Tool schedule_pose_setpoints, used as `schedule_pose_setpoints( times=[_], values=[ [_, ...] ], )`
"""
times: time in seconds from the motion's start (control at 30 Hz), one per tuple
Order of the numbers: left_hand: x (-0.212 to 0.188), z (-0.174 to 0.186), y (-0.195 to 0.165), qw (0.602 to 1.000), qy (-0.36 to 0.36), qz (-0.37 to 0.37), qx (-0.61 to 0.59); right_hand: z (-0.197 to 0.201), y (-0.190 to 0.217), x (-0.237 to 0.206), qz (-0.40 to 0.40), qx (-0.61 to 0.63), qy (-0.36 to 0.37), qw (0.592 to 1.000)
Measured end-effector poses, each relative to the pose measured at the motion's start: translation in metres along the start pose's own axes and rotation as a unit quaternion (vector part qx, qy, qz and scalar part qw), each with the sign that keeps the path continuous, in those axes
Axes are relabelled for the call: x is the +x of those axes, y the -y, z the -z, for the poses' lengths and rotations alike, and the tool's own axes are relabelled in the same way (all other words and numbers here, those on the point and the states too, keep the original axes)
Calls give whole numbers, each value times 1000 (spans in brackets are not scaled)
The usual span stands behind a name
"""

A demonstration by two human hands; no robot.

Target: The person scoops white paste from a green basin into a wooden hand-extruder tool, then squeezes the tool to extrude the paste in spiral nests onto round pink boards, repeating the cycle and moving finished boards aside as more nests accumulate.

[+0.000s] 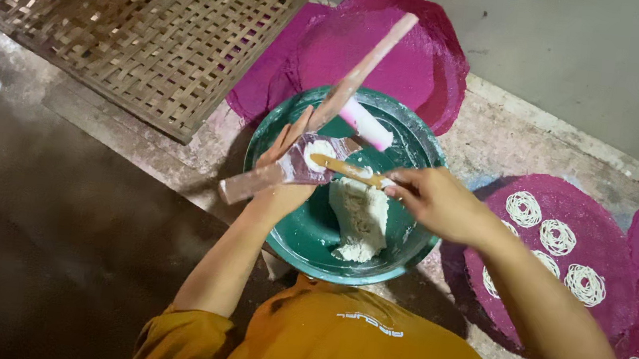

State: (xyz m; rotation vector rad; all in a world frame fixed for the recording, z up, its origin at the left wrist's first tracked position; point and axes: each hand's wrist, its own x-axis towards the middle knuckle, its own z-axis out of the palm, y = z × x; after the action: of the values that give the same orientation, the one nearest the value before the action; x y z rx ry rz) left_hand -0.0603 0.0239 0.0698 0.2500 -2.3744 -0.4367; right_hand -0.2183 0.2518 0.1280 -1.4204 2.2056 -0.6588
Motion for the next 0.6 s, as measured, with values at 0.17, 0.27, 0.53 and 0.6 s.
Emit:
schedule_pose_setpoints(
  times=[0.17,0.27,0.53,0.6],
  values=[
    [1,0,-1,974,74,197,-89,4,-24,-6,-114,209,136,962],
    [1,-3,1,987,-24,134,-87,7,-18,-20,-101,237,73,963],
    [18,-20,-10,993,-30,108,22,-50,28,-26,149,55,-189,969],
    [25,-18,-5,965,30,259,11,-51,20,-30,178,101,-153,967]
  ],
)
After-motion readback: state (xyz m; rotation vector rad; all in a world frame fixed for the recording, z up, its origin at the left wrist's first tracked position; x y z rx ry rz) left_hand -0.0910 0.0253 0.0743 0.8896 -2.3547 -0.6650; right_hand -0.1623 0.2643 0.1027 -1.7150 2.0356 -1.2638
